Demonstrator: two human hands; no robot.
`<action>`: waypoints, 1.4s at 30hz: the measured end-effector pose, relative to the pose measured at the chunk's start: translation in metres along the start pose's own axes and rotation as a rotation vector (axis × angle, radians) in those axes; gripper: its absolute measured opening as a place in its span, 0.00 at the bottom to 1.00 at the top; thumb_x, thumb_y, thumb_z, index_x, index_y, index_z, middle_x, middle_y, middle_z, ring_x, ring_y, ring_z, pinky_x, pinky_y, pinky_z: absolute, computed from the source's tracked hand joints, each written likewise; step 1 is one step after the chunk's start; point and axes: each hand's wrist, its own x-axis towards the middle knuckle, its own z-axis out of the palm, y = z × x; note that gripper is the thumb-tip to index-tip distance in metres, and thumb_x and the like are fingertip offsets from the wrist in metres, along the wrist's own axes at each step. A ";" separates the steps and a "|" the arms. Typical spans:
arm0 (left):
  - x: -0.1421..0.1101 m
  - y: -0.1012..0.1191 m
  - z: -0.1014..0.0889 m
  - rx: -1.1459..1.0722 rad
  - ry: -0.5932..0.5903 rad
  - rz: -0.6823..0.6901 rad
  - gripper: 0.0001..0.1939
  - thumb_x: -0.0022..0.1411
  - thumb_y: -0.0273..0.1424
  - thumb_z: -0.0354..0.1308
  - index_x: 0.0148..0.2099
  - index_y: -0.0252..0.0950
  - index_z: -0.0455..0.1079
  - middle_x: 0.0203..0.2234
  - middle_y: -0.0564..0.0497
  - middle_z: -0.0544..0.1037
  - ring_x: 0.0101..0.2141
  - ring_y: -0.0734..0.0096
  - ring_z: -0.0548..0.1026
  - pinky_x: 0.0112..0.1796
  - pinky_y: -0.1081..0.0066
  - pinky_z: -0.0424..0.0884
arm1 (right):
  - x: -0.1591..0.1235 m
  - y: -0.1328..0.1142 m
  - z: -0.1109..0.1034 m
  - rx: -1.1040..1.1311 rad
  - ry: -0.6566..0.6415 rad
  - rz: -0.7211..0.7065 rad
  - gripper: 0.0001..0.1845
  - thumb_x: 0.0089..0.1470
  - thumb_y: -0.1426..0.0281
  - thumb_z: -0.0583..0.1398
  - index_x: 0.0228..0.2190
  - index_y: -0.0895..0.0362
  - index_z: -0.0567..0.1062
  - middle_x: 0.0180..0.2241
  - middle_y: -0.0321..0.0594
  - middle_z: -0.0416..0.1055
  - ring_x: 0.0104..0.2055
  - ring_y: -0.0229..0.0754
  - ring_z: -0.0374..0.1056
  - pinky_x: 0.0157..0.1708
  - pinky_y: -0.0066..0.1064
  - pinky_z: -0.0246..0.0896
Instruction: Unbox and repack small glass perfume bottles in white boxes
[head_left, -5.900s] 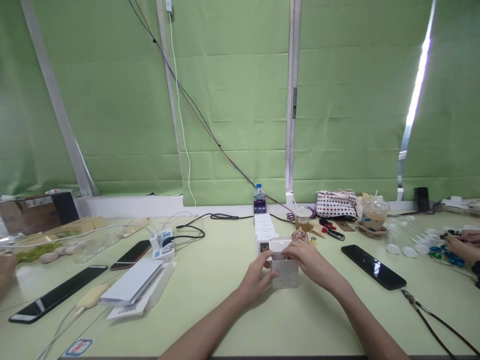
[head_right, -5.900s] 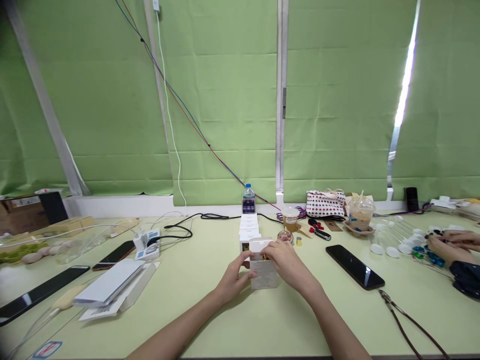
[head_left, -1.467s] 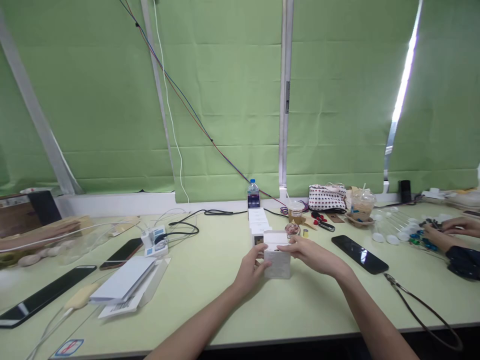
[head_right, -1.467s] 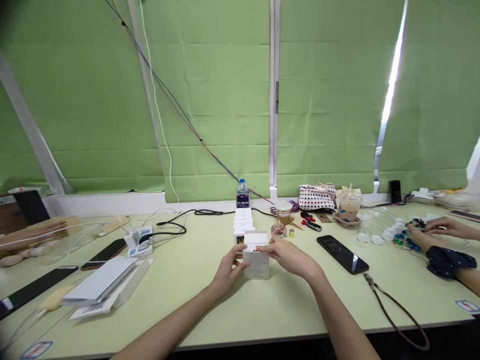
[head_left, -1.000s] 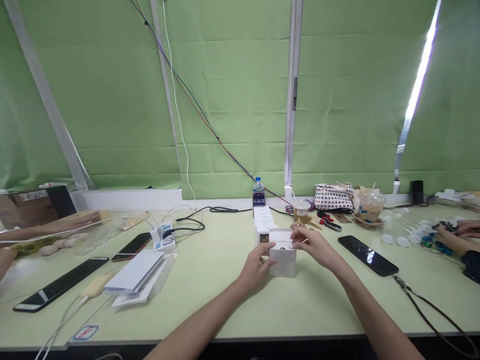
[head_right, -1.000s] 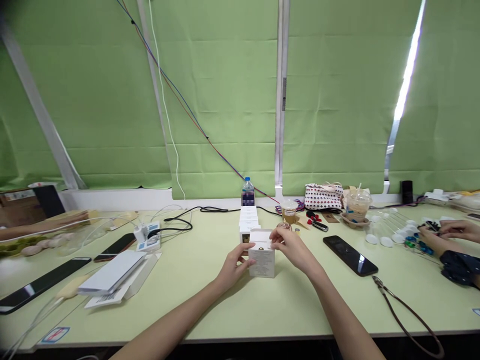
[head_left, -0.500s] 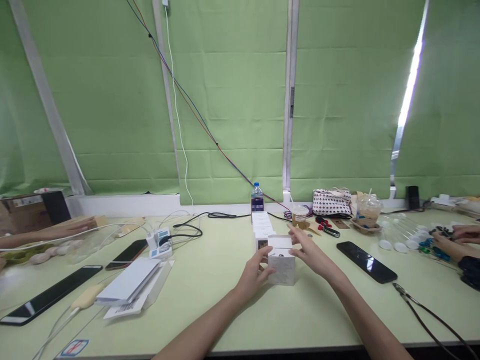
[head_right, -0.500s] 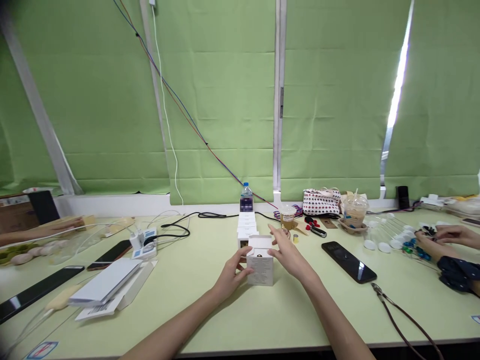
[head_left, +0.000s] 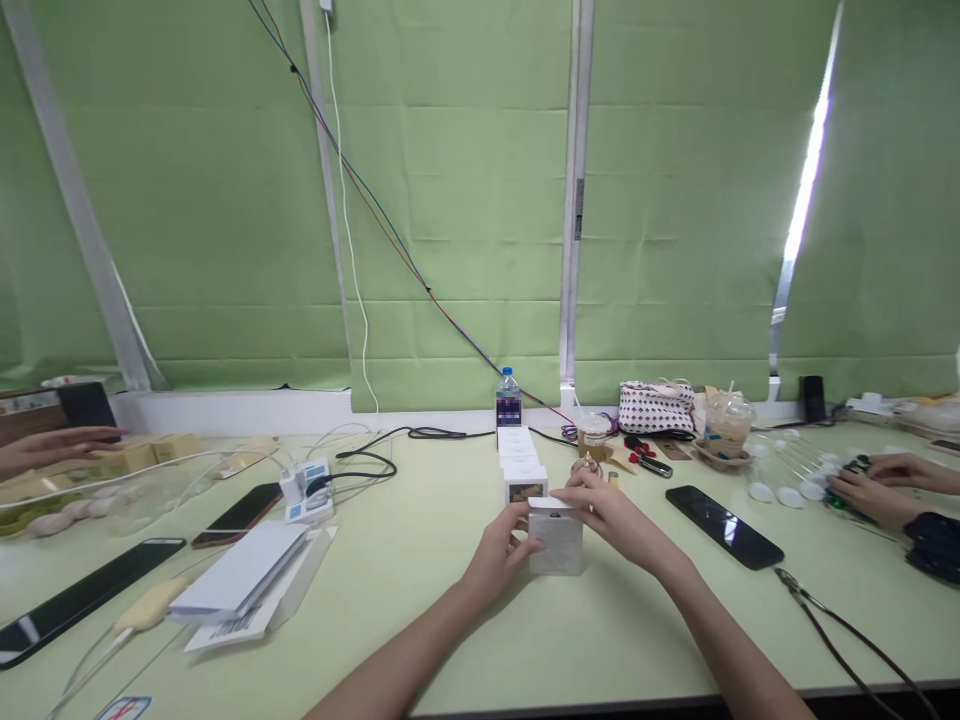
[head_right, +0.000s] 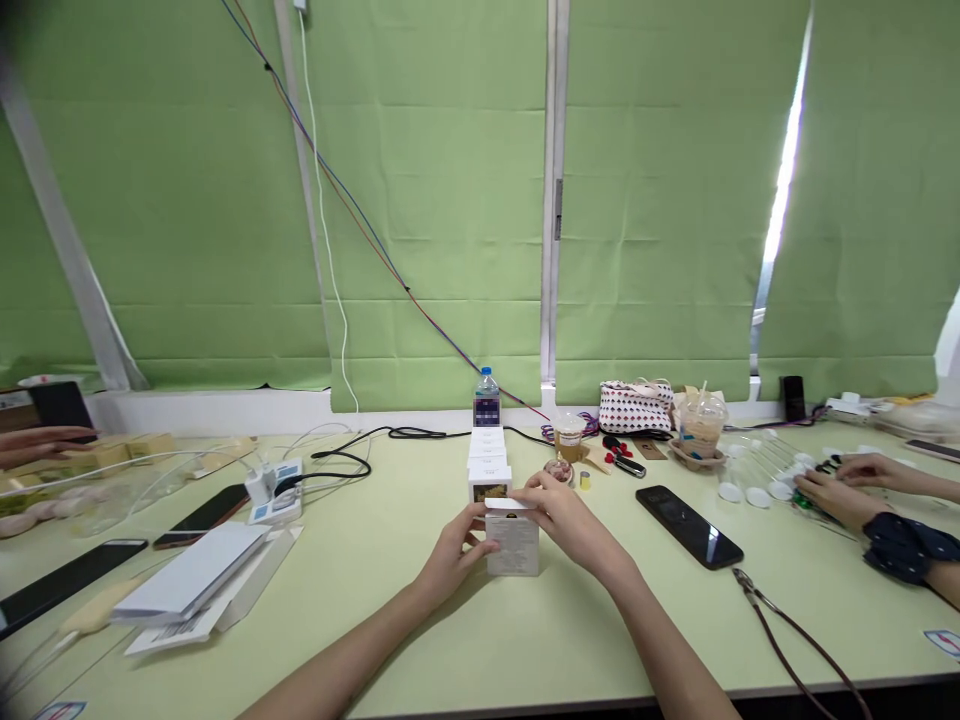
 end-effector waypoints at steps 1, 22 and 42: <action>0.000 0.001 0.000 -0.006 0.000 -0.001 0.16 0.58 0.32 0.57 0.49 0.41 0.64 0.43 0.48 0.74 0.41 0.64 0.73 0.34 0.69 0.71 | 0.000 0.000 0.000 0.009 -0.011 -0.003 0.18 0.60 0.72 0.50 0.47 0.48 0.73 0.42 0.41 0.69 0.44 0.43 0.65 0.42 0.33 0.61; 0.000 -0.010 0.002 -0.044 0.033 0.025 0.20 0.54 0.32 0.61 0.48 0.41 0.58 0.42 0.49 0.74 0.39 0.65 0.75 0.32 0.69 0.73 | 0.005 0.007 0.013 -0.054 0.041 -0.019 0.15 0.60 0.70 0.53 0.42 0.52 0.78 0.40 0.42 0.76 0.40 0.43 0.70 0.39 0.29 0.61; 0.006 0.016 -0.006 0.048 0.268 0.193 0.07 0.62 0.34 0.55 0.36 0.39 0.73 0.38 0.48 0.69 0.44 0.62 0.69 0.46 0.62 0.67 | 0.005 0.007 0.013 -0.057 0.026 -0.008 0.16 0.61 0.68 0.52 0.41 0.53 0.78 0.40 0.43 0.76 0.40 0.44 0.70 0.40 0.31 0.61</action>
